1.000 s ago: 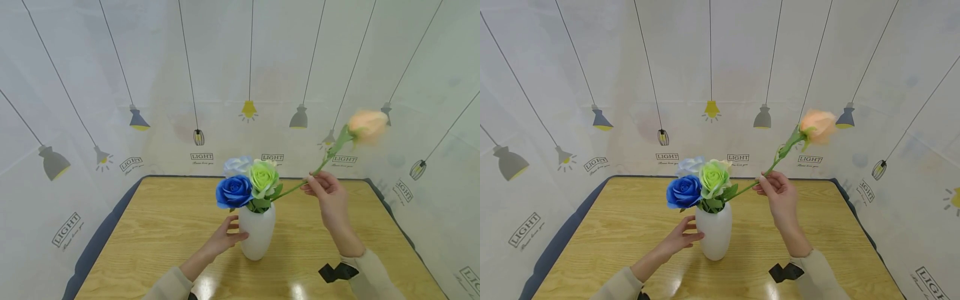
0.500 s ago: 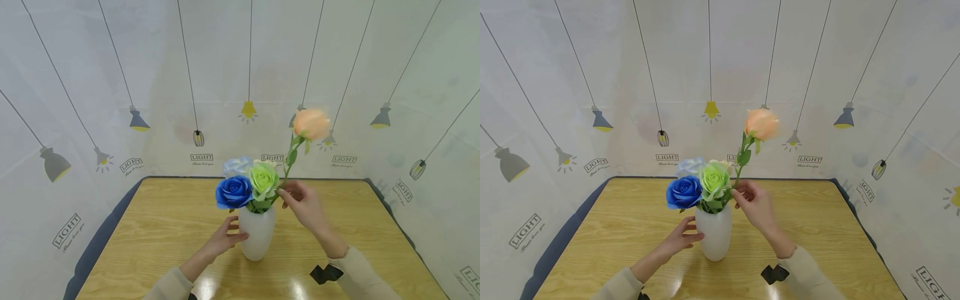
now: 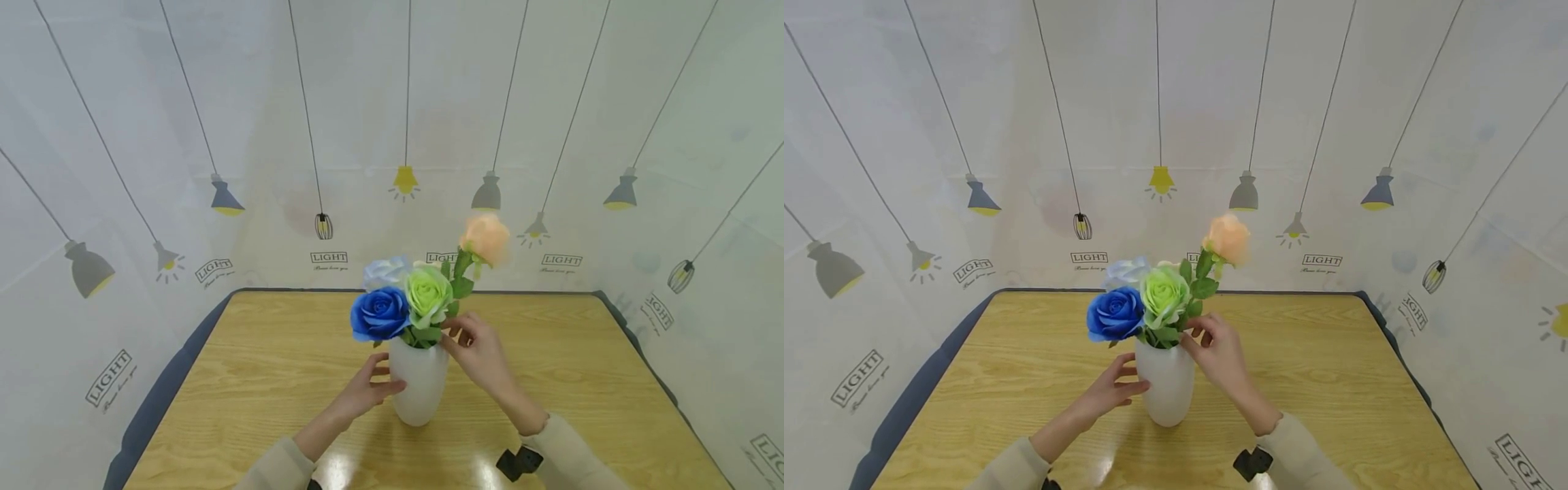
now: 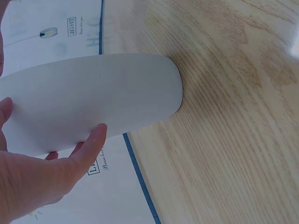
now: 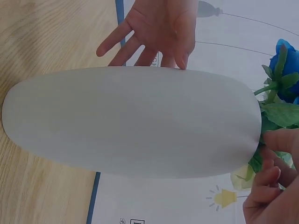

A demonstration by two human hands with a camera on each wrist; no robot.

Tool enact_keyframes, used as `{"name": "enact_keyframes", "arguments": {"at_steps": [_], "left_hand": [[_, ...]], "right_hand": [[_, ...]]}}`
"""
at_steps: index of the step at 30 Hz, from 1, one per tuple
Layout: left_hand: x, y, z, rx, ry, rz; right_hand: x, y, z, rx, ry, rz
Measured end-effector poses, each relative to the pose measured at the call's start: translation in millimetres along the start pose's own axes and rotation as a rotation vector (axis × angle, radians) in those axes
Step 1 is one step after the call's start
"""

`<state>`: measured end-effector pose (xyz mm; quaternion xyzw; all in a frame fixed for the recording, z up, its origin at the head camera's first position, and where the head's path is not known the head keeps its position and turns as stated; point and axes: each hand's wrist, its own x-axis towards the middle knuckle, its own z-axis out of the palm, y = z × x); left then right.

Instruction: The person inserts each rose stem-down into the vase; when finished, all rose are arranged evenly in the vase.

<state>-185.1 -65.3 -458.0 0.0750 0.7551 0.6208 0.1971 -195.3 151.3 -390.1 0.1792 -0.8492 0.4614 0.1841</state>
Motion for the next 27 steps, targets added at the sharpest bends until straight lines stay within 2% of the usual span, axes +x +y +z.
{"name": "enact_keyframes", "arguments": {"at_steps": [4, 11, 18, 24, 27], "left_hand": [[0.5, 0.2, -0.8, -0.005, -0.005, 0.001], [0.0, -0.3, -0.8, -0.007, -0.001, 0.018], [-0.2, -0.8, -1.6, -0.008, -0.006, 0.017], [-0.1, 0.5, -1.2, -0.004, -0.003, -0.001], [0.1, 0.6, -1.1, -0.001, -0.002, -0.007]], "right_hand": [[0.4, -1.8, 2.5, -0.004, 0.004, 0.006], [0.9, -7.3, 5.4, -0.036, -0.049, 0.051], [0.4, -5.8, 1.7, -0.053, -0.039, -0.023], [-2.6, -1.3, 1.7, -0.008, 0.005, 0.066], [-5.1, 2.0, 1.0, 0.026, 0.023, 0.074]]}}
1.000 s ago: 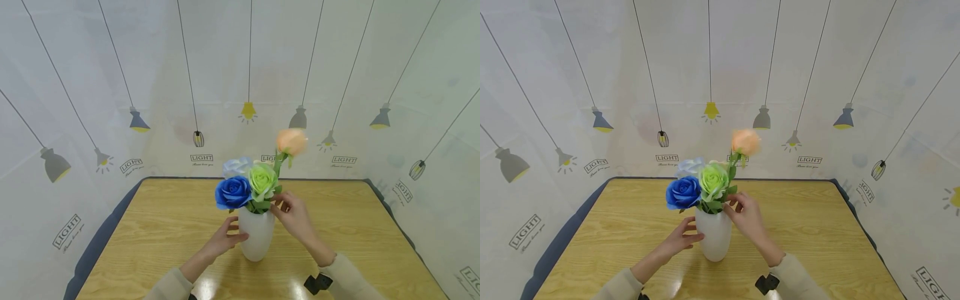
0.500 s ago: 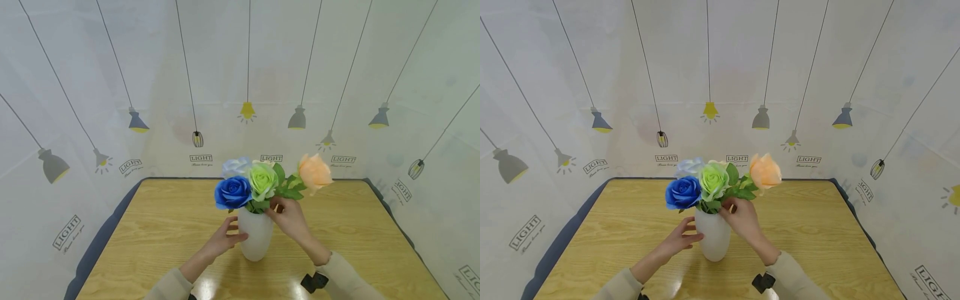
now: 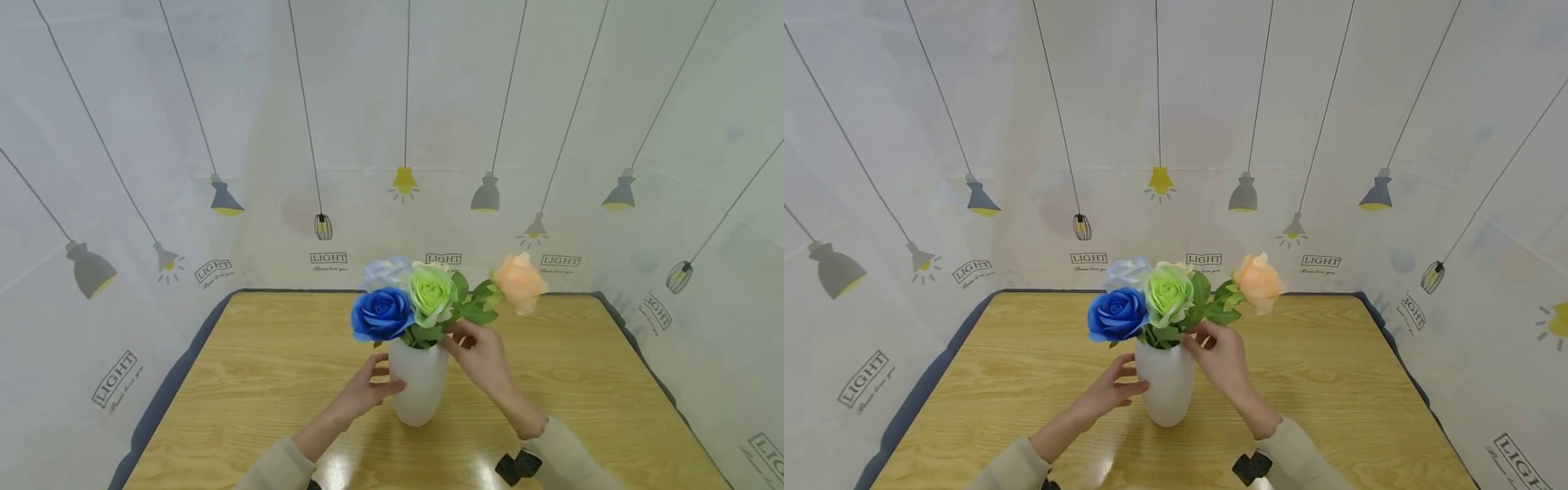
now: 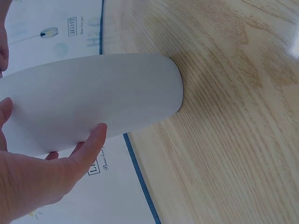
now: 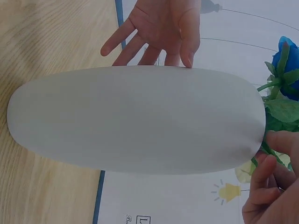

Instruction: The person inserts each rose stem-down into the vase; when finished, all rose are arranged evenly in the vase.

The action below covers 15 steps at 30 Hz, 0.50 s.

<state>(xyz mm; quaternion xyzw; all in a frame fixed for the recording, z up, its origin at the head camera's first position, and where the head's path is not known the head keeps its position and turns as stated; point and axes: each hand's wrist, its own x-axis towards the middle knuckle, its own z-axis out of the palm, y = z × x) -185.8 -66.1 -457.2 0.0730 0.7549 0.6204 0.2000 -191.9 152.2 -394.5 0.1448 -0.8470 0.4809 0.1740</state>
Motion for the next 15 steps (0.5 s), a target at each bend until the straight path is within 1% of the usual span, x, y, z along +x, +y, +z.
{"name": "enact_keyframes", "arguments": {"at_steps": [4, 11, 15], "left_hand": [[-0.4, -0.8, 0.0, 0.001, 0.000, 0.013], [-0.2, -1.4, 0.4, 0.000, 0.003, 0.019], [-0.7, -1.9, 0.7, 0.007, 0.007, 0.028]], "right_hand": [[-4.0, 4.4, -2.3, 0.052, 0.023, 0.027], [-7.0, 2.7, -7.3, 0.215, 0.136, 0.138], [-5.5, 1.4, -8.4, 0.299, 0.160, 0.224]]}}
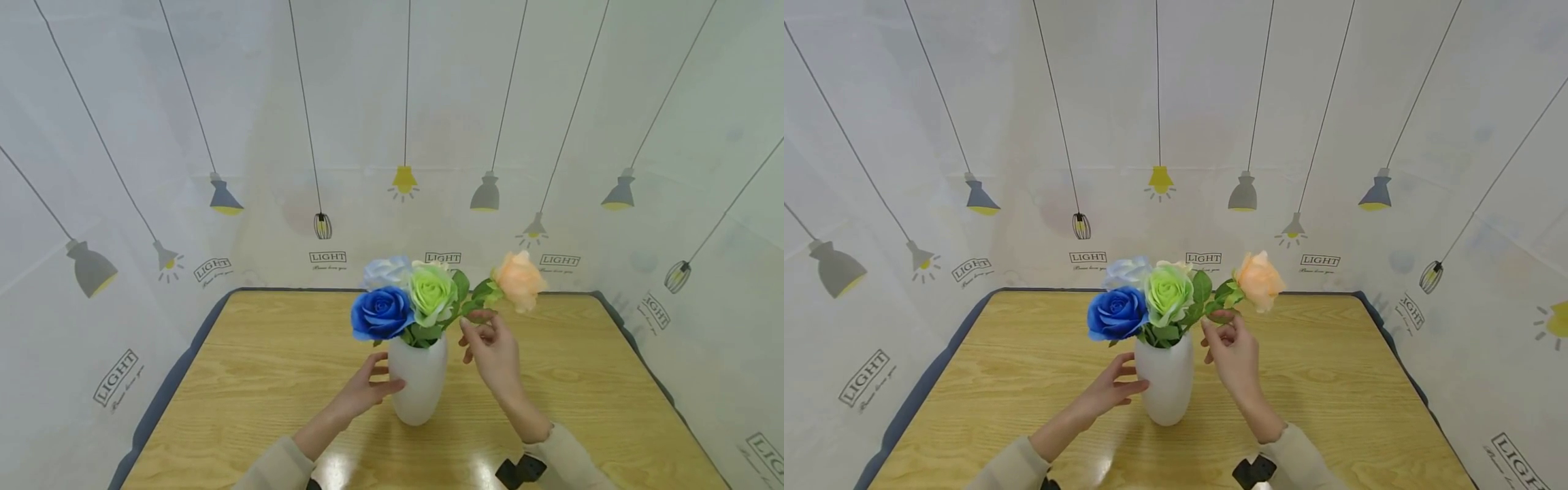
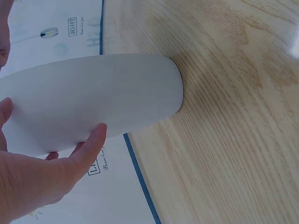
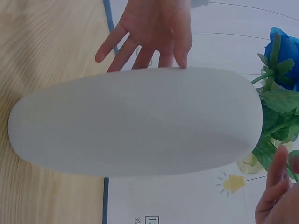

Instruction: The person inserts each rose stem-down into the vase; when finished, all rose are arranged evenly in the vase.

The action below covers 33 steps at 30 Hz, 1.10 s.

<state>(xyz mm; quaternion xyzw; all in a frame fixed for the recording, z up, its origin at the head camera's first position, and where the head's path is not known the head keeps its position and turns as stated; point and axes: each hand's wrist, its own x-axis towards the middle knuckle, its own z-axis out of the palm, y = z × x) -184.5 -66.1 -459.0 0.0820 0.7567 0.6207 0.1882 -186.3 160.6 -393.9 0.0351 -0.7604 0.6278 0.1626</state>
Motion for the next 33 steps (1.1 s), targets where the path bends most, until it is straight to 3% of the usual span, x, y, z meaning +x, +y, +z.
{"name": "enact_keyframes", "arguments": {"at_steps": [10, 14, 16, 22, 26, 33], "left_hand": [[0.5, -0.7, -0.2, 0.006, 0.005, -0.002], [-0.2, 0.4, 0.0, 0.001, -0.008, -0.016], [-0.4, 0.9, 0.0, -0.003, -0.014, -0.021], [-1.0, 1.6, 0.3, -0.007, -0.011, -0.013], [-0.6, 2.1, 0.5, -0.003, -0.004, -0.006], [0.0, 2.6, 0.6, 0.000, -0.006, -0.015]], "right_hand": [[15, -9, 8, 0.268, 0.108, 0.166], [23, -15, 9, 0.361, 0.092, 0.206], [26, -15, 8, 0.348, 0.044, 0.180], [32, -14, 2, 0.113, -0.112, 0.046], [32, -16, 1, 0.049, -0.208, -0.006], [26, -37, 1, -0.013, -0.272, -0.283]]}}
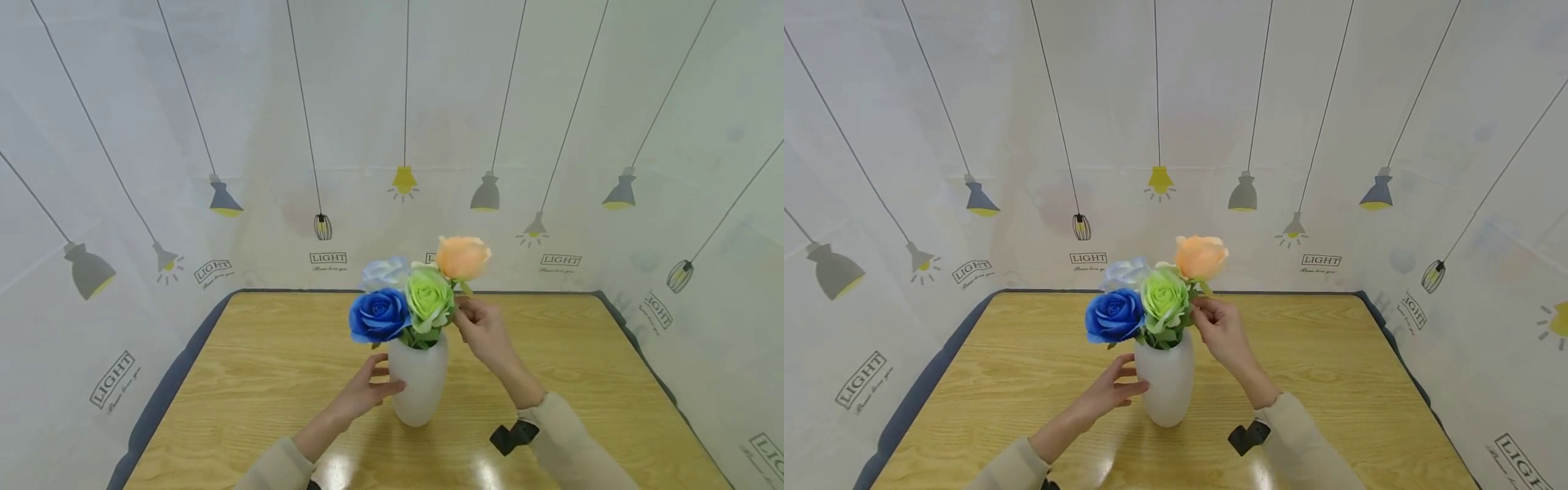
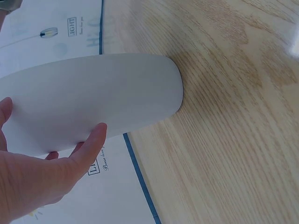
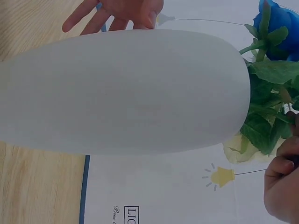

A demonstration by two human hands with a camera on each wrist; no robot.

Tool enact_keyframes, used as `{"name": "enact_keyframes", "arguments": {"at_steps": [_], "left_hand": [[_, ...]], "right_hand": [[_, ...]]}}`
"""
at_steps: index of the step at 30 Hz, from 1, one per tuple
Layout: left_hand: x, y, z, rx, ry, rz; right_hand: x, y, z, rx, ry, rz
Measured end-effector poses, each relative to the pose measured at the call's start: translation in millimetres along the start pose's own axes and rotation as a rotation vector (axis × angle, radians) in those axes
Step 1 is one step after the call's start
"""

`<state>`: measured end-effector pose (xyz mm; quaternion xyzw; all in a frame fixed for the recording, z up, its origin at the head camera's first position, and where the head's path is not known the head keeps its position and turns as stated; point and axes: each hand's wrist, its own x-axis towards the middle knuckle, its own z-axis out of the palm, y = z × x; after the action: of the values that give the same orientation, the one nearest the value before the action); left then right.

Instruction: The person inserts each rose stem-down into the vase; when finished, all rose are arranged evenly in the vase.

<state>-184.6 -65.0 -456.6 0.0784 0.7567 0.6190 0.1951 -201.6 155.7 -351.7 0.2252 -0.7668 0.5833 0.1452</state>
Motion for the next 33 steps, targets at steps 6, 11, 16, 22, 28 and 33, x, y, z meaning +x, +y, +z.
{"name": "enact_keyframes", "arguments": {"at_steps": [6, 11, 16, 22, 28, 33], "left_hand": [[-0.4, -0.6, -0.4, -0.005, -0.003, 0.000], [-0.9, 0.0, -0.4, -0.007, -0.002, 0.000], [-1.6, 0.9, -0.6, -0.006, -0.001, 0.001], [0.1, -1.6, -0.5, -0.003, 0.002, 0.008], [1.0, -2.3, 0.0, -0.003, 0.004, 0.007], [0.6, 0.2, 0.6, -0.013, 0.000, -0.008]], "right_hand": [[0, -2, 3, -0.084, -0.027, -0.065], [-5, 6, 8, -0.101, -0.031, -0.088], [-10, 12, 9, -0.075, -0.057, -0.044], [-12, 17, 9, -0.047, -0.067, 0.016], [-13, 21, 9, -0.036, -0.078, 0.028], [-13, 24, 9, -0.031, -0.081, 0.041]]}}
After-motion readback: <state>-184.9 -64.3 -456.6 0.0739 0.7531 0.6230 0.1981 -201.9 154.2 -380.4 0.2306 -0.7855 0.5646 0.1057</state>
